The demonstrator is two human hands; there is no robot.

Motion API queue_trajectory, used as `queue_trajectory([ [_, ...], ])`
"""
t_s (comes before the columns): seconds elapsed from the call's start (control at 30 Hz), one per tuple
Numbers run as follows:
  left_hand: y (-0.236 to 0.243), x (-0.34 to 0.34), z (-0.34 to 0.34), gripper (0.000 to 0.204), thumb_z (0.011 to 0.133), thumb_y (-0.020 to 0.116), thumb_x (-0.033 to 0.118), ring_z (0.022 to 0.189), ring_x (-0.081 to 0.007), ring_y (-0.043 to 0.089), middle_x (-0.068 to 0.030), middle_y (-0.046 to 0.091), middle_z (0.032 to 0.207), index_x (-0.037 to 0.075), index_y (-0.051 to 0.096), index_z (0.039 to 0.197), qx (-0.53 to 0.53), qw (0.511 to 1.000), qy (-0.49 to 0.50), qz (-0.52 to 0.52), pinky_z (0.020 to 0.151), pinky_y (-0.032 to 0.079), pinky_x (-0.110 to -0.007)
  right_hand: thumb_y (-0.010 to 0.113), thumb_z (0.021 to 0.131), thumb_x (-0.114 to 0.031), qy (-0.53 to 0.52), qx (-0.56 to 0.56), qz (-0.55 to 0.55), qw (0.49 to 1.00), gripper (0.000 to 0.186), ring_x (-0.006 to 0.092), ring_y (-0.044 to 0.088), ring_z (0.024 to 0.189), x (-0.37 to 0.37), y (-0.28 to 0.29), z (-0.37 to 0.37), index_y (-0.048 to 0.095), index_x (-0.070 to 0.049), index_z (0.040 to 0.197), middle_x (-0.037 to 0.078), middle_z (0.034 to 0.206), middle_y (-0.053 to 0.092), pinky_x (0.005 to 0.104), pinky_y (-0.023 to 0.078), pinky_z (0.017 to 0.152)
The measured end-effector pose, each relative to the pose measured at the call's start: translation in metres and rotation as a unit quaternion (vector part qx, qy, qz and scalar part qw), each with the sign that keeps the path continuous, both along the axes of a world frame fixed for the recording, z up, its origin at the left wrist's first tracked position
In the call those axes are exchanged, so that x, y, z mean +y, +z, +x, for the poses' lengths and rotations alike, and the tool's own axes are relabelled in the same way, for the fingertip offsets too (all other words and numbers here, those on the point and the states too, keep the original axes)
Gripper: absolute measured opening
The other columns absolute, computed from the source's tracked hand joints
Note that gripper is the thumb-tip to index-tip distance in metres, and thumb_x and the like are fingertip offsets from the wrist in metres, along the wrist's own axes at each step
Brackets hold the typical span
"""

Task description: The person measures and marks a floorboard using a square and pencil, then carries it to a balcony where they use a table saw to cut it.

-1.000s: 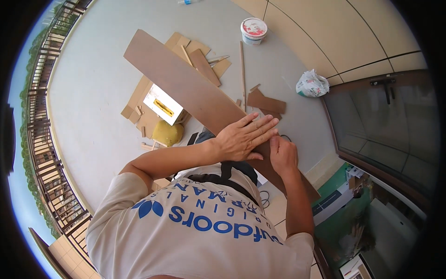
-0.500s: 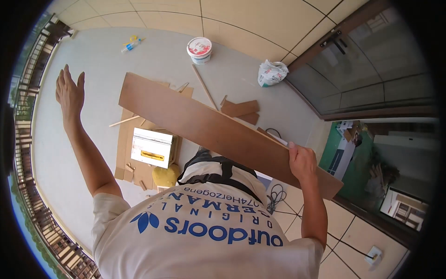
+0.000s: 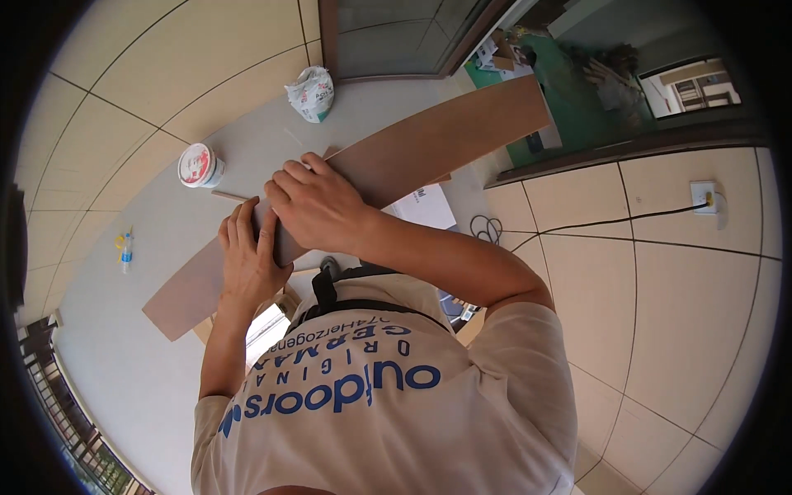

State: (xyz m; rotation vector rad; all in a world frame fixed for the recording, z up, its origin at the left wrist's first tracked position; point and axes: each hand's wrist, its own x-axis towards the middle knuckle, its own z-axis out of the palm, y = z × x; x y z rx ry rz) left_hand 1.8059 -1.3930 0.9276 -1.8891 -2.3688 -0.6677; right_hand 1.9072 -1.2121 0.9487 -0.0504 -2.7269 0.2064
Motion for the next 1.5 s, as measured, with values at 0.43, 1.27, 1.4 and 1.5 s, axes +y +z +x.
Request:
queue_trajectory([
  [0.43, -0.039, 0.063, -0.066, 0.098, 0.055, 0.081, 0.007, 0.128, -0.046, 0.047, -0.0263, 0.044, 0.146, 0.016, 0.049, 0.148, 0.087, 0.991, 0.022, -0.103, 0.107, 0.038, -0.059, 0.05, 0.106, -0.038, -0.662, -0.036, -0.176, 0.728, 0.042, 0.0439, 0.063, 0.118, 0.449, -0.128, 0.397, 0.066, -0.005, 0.126, 0.021, 0.126, 0.069, 0.0515, 0.05, 0.1],
  [1.27, -0.375, 0.7, -0.286, 0.095, 0.061, 0.086, 0.033, 0.126, -0.0383, 0.062, -0.0227, 0.067, 0.13, 0.006, 0.052, 0.146, -0.066, 0.823, -0.04, -0.563, 0.102, 0.052, -0.049, 0.059, 0.105, -0.036, -0.608, 0.137, -0.725, 0.294, 0.04, 0.0173, 0.07, 0.086, 0.551, -0.223, 0.22, 0.061, -0.014, 0.138, 0.003, 0.112, 0.072, 0.032, 0.051, 0.076],
  [1.4, -0.34, 0.82, -0.225, 0.094, 0.059, 0.085, 0.029, 0.123, -0.0383, 0.064, -0.022, 0.068, 0.129, 0.015, 0.055, 0.146, -0.162, 0.815, -0.125, -0.542, 0.102, 0.052, -0.049, 0.061, 0.102, -0.047, -0.705, 0.08, -0.69, 0.143, 0.051, 0.0209, 0.067, 0.102, 0.504, -0.255, 0.214, 0.062, -0.01, 0.137, 0.006, 0.116, 0.07, 0.04, 0.051, 0.084],
  [1.5, -0.334, 0.892, -0.217, 0.092, 0.058, 0.089, 0.027, 0.115, -0.0399, 0.068, -0.0218, 0.073, 0.115, 0.012, 0.056, 0.144, -0.166, 0.849, -0.18, -0.469, 0.1, 0.053, -0.047, 0.063, 0.099, -0.045, -0.694, 0.149, -0.703, 0.046, 0.056, 0.0234, 0.069, 0.1, 0.513, -0.284, 0.186, 0.061, -0.005, 0.139, 0.013, 0.107, 0.074, 0.0423, 0.052, 0.085],
])
